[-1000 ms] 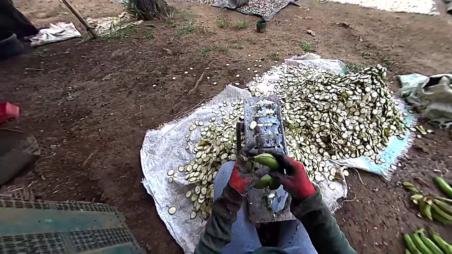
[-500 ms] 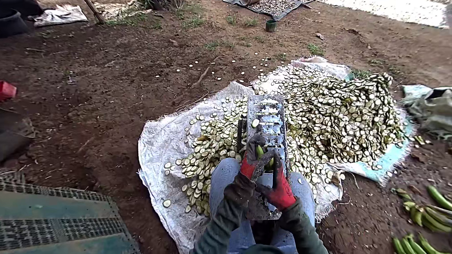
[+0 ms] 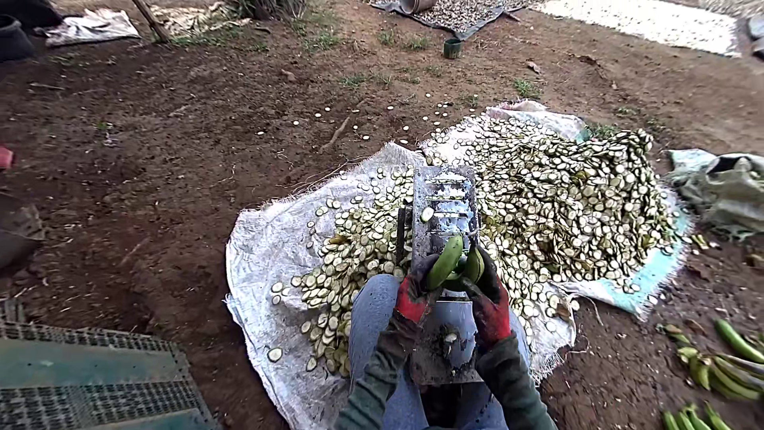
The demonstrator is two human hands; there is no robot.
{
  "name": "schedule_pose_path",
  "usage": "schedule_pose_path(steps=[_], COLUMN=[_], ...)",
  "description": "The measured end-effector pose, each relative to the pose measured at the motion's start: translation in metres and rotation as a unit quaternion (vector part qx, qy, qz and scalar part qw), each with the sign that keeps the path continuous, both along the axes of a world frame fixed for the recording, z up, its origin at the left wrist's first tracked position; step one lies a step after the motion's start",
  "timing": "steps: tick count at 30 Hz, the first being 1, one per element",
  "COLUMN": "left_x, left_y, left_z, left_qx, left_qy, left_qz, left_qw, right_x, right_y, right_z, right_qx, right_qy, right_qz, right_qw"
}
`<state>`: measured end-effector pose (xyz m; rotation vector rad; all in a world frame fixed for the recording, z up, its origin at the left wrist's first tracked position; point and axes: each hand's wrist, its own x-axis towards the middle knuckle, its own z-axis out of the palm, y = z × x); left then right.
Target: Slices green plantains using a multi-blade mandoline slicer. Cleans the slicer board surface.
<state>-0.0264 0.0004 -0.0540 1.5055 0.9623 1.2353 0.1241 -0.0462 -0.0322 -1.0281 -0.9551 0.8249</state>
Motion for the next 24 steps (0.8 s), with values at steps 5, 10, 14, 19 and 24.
schedule_pose_path(steps=[5, 10, 14, 19, 24], left_x=[-0.009, 0.001, 0.0, 0.001, 0.03], left_y=[-0.015, -0.014, -0.018, -0.025, -0.026], left_z=[0.038, 0.034, 0.03, 0.061, 0.078], left_qx=[0.144, 0.285, 0.33, 0.083, -0.064], left_qy=[-0.182, 0.033, 0.181, 0.424, 0.592], left_qz=[0.031, 0.084, 0.096, -0.066, -0.145], left_qw=[0.972, 0.954, 0.922, 0.899, 0.79], right_x=[0.0, -0.029, -0.035, -0.014, -0.019], right_y=[-0.011, -0.015, -0.013, -0.011, 0.004], right_z=[0.04, 0.052, 0.057, 0.039, 0.022], right_qx=[0.07, 0.089, -0.002, 0.003, -0.034], right_qy=[0.023, 0.018, 0.036, -0.007, 0.012], right_qz=[-0.053, -0.011, -0.059, 0.03, -0.077], right_qw=[0.996, 0.996, 0.998, 1.0, 0.996])
